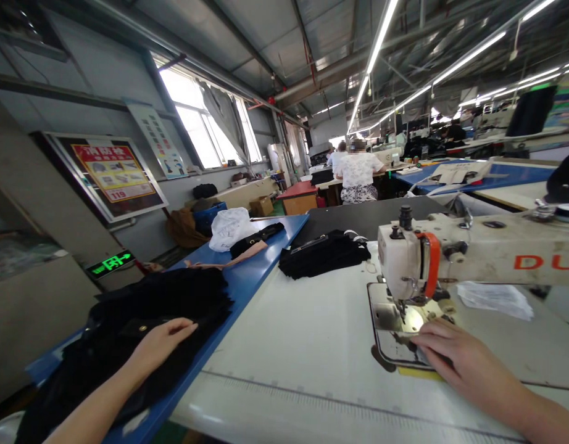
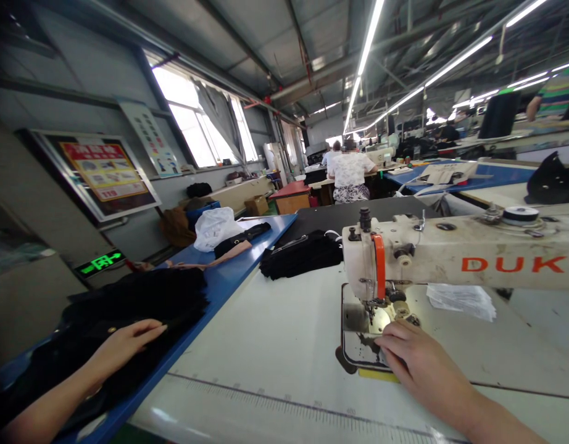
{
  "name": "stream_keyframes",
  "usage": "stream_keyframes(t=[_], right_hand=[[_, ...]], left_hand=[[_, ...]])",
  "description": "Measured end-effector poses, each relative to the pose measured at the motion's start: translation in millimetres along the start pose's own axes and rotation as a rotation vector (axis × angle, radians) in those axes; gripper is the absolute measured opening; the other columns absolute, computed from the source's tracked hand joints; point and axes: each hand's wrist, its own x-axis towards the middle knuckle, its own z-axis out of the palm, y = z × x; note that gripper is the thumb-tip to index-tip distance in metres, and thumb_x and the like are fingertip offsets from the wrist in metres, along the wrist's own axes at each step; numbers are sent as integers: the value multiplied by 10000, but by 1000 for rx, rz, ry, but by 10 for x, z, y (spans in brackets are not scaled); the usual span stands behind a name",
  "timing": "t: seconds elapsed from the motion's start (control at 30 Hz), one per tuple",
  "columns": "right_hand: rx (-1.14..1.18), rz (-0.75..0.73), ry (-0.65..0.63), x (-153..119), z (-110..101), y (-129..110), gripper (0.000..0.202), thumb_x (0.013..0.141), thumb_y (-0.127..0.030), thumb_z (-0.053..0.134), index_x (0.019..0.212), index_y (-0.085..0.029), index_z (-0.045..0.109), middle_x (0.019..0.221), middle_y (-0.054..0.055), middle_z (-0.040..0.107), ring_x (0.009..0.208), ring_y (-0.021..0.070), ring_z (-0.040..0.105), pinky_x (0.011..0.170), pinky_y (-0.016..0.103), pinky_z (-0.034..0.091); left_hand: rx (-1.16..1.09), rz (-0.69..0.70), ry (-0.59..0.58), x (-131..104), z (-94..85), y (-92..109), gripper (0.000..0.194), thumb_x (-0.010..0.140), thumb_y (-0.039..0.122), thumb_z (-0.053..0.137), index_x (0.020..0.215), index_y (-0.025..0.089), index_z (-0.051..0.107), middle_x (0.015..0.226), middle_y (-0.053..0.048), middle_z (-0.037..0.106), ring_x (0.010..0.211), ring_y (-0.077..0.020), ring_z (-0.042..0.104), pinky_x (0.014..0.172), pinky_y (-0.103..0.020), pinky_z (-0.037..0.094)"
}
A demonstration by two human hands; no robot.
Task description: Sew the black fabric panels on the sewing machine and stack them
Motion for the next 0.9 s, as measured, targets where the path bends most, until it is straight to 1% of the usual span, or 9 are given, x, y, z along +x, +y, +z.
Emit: stream_keyframes(t=[0.13, 0.2, 0.27, 0.37, 0.43, 0.57, 0.7, 0.83, 0.9], right_hand=[[27, 10, -16, 23, -25, -30, 262, 961, -212, 426, 1014, -219, 683, 946, 74, 637, 881, 207, 606, 764, 345, 513], [38, 15, -21, 41, -43, -52, 265, 959, -190, 422, 1004, -209, 682, 931, 75, 632, 870, 204, 595, 759, 343, 501], [42, 21, -19, 64, -69, -79, 272, 955, -167, 417, 981, -198, 686, 914, 77, 629, 864, 206, 584, 760, 345, 489], [42, 35, -14, 100, -109, -114, 273, 942, -144, 424, 920, -179, 694, 855, 75, 622, 841, 208, 568, 746, 340, 473], [27, 47, 2, 121, -129, -126, 262, 925, -128, 440, 887, -173, 696, 830, 74, 619, 828, 206, 559, 742, 333, 464], [-25, 54, 16, 144, -145, -121, 228, 901, -113, 479, 887, -172, 699, 841, 70, 632, 830, 198, 555, 760, 320, 451], [-65, 48, 23, 156, -150, -96, 202, 873, -104, 510, 898, -170, 699, 831, 62, 639, 816, 194, 551, 753, 310, 448], [-74, 26, 40, 174, -150, -85, 193, 873, -109, 508, 872, -174, 690, 811, 57, 634, 800, 188, 543, 752, 303, 448], [-69, 5, 52, 179, -141, -95, 187, 876, -117, 506, 860, -177, 683, 807, 55, 631, 791, 186, 540, 754, 304, 448]], left_hand=[[56, 25, 165, -13, -61, 251, 423, 833, 478, 353, 976, 196, 634, 943, -97, 717, 858, -297, 668, 763, -374, 495], [87, 165, 234, -78, 33, 513, 423, 873, 453, 326, 1070, 192, 594, 1090, -105, 683, 986, -290, 643, 871, -370, 474], [162, 411, 212, -218, 268, 858, 368, 908, 396, 325, 1045, 198, 603, 1094, -96, 680, 999, -268, 644, 888, -354, 480], [315, 838, 6, -575, 802, 1453, 294, 915, 190, 329, 953, 212, 620, 946, -69, 702, 848, -224, 676, 738, -325, 535], [318, 1017, -84, -852, 1136, 1832, 283, 865, 79, 386, 943, 224, 617, 909, -42, 703, 816, -207, 672, 677, -299, 541], [295, 1318, -95, -1186, 1449, 2368, 266, 831, 18, 476, 989, 185, 609, 975, -76, 701, 828, -228, 657, 645, -313, 557], [-13, 1426, -22, -1125, 1467, 2503, 222, 954, 168, 430, 977, 205, 648, 1005, -66, 704, 889, -187, 663, 784, -303, 568], [-160, 1266, 57, -953, 1549, 2439, 338, 974, 331, 435, 1256, 230, 590, 1287, -81, 622, 1181, -220, 575, 977, -379, 502], [-92, 1205, 8, -890, 1619, 2442, 435, 960, 392, 450, 1369, 252, 504, 1400, -77, 542, 1287, -247, 492, 1026, -436, 453]])
